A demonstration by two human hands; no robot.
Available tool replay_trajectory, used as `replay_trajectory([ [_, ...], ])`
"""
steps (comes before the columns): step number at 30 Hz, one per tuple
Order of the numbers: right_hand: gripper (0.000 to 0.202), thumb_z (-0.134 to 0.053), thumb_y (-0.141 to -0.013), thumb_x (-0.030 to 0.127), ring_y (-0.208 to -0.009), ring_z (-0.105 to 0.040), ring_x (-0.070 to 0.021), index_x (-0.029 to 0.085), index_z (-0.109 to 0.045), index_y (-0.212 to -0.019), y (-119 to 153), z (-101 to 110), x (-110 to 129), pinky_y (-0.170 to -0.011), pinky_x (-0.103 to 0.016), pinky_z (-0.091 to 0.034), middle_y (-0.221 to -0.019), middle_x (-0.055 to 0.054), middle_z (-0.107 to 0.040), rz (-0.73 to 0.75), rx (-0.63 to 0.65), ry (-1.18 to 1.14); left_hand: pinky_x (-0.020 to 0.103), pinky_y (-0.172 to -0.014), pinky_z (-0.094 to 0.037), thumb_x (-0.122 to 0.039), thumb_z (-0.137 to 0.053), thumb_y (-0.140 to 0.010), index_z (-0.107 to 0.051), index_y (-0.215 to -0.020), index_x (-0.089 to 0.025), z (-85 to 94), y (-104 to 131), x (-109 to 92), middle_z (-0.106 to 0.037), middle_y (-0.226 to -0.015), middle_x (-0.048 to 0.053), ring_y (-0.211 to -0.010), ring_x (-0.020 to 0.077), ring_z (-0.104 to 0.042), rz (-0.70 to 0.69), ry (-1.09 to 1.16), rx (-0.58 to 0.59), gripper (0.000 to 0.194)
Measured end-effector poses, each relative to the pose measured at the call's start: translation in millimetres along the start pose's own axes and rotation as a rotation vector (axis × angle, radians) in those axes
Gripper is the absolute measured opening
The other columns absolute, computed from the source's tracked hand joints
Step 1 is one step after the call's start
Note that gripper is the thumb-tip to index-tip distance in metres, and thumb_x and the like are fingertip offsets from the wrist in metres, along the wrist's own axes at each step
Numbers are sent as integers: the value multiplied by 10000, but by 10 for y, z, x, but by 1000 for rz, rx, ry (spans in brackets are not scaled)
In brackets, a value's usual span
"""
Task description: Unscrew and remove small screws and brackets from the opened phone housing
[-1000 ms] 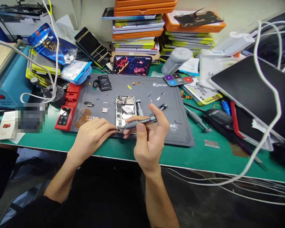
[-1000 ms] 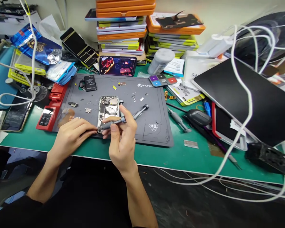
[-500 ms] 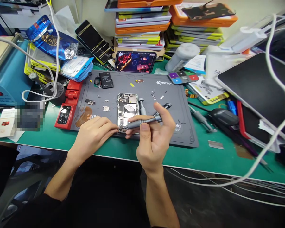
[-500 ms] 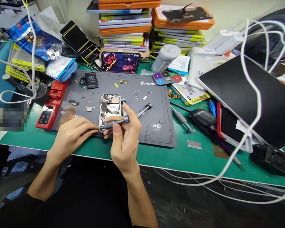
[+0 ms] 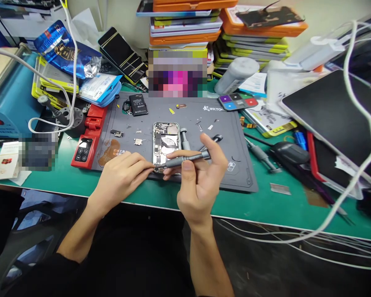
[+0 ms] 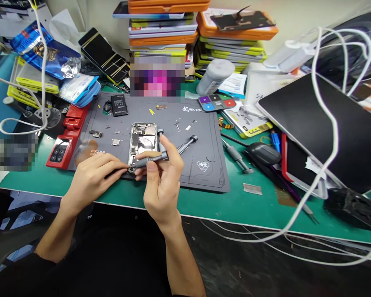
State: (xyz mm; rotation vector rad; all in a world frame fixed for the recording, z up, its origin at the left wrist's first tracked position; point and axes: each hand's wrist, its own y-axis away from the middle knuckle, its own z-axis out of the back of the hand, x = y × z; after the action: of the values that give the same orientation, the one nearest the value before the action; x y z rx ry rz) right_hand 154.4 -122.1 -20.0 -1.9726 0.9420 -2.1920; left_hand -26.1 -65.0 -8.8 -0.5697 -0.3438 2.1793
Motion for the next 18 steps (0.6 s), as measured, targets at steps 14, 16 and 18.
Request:
replay_trajectory([
  [14, 461, -503, -1095, 230, -680, -744, -141, 366, -440, -1531, 13, 1, -23, -578, -310, -695, -1124, -47, -787, -6, 0, -12, 316, -788, -493, -280, -581, -1103, -731, -1073, -191, 6, -19, -7, -764, -982, 16, -849, 156, -665, -1, -6, -10, 177],
  [16, 467, -505, -1092, 217, -673, -743, -137, 360, -444, -1533, 6, -2, -28, -572, -300, -694, -1116, -41, -791, 18, 3, -15, 311, -787, -493, -280, -583, -1102, -732, -1069, -190, 5, -19, -12, -764, -982, 16, -848, 154, -669, 6, 4, -9, 177],
  [18, 474, -505, -1090, 204, -666, -742, -131, 353, -446, -1536, -1, -4, -35, -572, -289, -694, -1115, -36, -795, 41, 6, -16, 311, -788, -493, -278, -588, -1100, -731, -1069, -189, 3, -19, -14, -764, -985, 15, -850, 156, -670, 10, 13, -10, 171],
])
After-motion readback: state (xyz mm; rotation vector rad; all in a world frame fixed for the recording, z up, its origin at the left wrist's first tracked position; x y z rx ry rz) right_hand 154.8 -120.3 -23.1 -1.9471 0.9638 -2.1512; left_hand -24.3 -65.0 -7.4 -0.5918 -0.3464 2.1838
